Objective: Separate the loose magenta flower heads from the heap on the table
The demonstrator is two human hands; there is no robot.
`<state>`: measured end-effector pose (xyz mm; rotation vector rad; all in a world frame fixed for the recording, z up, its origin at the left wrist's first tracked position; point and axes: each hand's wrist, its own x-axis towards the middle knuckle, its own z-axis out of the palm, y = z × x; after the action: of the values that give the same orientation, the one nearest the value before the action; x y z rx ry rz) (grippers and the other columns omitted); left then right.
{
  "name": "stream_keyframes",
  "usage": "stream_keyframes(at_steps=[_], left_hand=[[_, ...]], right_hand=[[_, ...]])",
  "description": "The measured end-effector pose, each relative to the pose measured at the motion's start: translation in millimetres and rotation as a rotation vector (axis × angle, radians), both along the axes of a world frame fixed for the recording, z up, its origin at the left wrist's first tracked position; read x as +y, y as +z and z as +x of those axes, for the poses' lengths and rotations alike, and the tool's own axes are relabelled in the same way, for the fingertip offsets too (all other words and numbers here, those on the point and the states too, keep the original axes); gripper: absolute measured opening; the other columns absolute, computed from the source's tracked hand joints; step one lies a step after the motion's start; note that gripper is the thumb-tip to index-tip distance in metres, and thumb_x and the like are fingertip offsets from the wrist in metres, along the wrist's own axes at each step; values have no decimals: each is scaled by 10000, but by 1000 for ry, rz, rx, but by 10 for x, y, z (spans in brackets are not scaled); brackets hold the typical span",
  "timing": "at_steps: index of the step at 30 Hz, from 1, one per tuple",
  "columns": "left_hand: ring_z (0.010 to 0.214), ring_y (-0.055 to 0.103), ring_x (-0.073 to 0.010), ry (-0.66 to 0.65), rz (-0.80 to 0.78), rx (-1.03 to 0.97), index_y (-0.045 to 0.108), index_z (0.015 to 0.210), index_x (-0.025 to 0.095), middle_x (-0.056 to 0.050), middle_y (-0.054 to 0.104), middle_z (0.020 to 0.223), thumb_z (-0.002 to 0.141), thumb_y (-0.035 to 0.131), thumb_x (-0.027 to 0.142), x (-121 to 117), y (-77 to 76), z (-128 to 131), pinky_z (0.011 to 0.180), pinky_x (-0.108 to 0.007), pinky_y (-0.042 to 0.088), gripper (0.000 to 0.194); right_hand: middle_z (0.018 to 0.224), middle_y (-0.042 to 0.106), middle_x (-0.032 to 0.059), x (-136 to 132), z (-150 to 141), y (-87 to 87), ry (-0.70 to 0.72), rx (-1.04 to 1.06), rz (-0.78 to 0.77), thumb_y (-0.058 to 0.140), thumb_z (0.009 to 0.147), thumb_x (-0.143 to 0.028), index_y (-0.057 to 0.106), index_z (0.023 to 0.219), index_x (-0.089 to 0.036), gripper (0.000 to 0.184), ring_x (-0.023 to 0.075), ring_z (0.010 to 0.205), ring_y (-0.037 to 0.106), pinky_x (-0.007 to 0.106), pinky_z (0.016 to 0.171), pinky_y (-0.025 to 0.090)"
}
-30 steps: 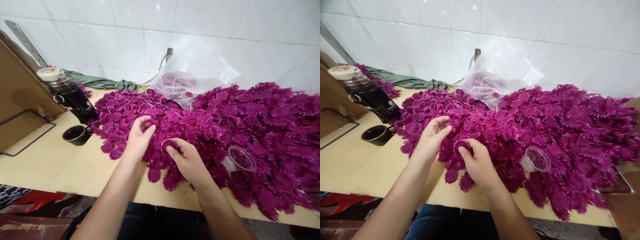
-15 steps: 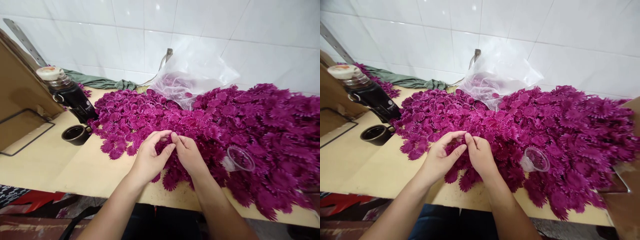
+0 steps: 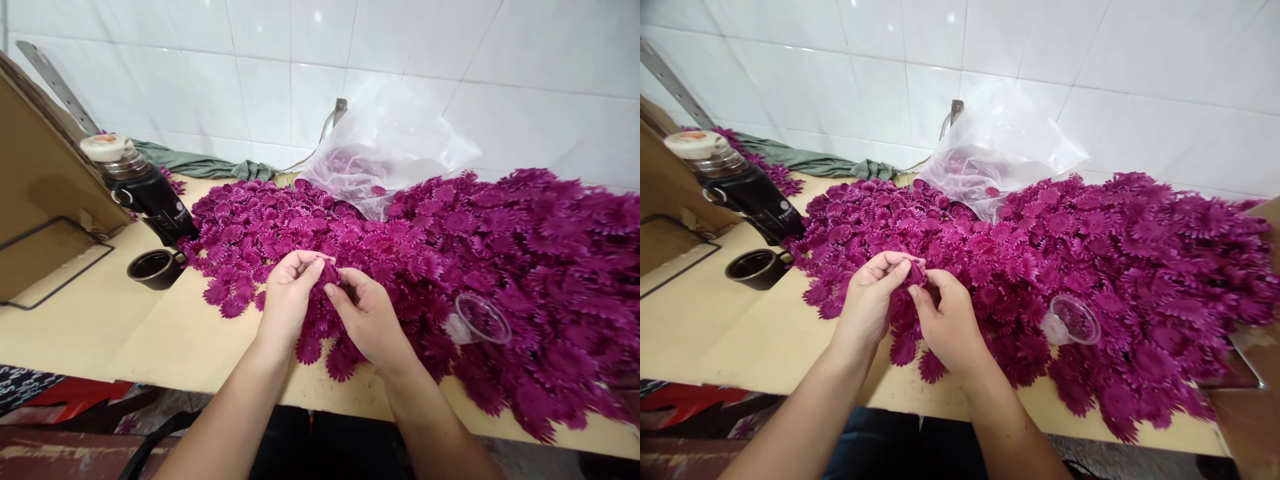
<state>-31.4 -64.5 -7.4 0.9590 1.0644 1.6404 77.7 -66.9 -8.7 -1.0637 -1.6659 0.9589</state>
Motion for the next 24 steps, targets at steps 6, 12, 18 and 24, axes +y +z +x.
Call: stream_keyframes(at_steps=[6,12,18,24], left_hand=[[746,617,-121,28,-2,-130,604,689,164,-7,686,752,684,625,155,60,41,34,782,-265,470,23],[653,618,-87,358,-69,-220,523,729,180,8,653,739,797,515,181,333,68,-285,577,-196,431,68],[712,630,-105,-2,-45,-45,589,748,156,-3,686,781,593,647,66,275,-49,-290,799,-278,475,188],[645,633,-110,-138,-182,-133,663,845,164,-16,708,732,620,694,169,147,-62,-192,657,-238,483,227]], right_hand=[[785,615,38,-44,19,59,16,-58,39,498,813,-234,566,809,-175,90,162,742,573,299,712,469],[766,606,34,-214,128,48,200,-107,-64,470,832,-203,569,763,-175,124,148,722,569,278,682,470],[909,675,43,-147,207,34,140,53,-126,508,829,-234,615,985,-190,195,163,873,621,312,824,486],[769,639,19,-120,235,65,92,107,-153,532,812,-256,619,937,-190,166,150,756,600,287,711,495]])
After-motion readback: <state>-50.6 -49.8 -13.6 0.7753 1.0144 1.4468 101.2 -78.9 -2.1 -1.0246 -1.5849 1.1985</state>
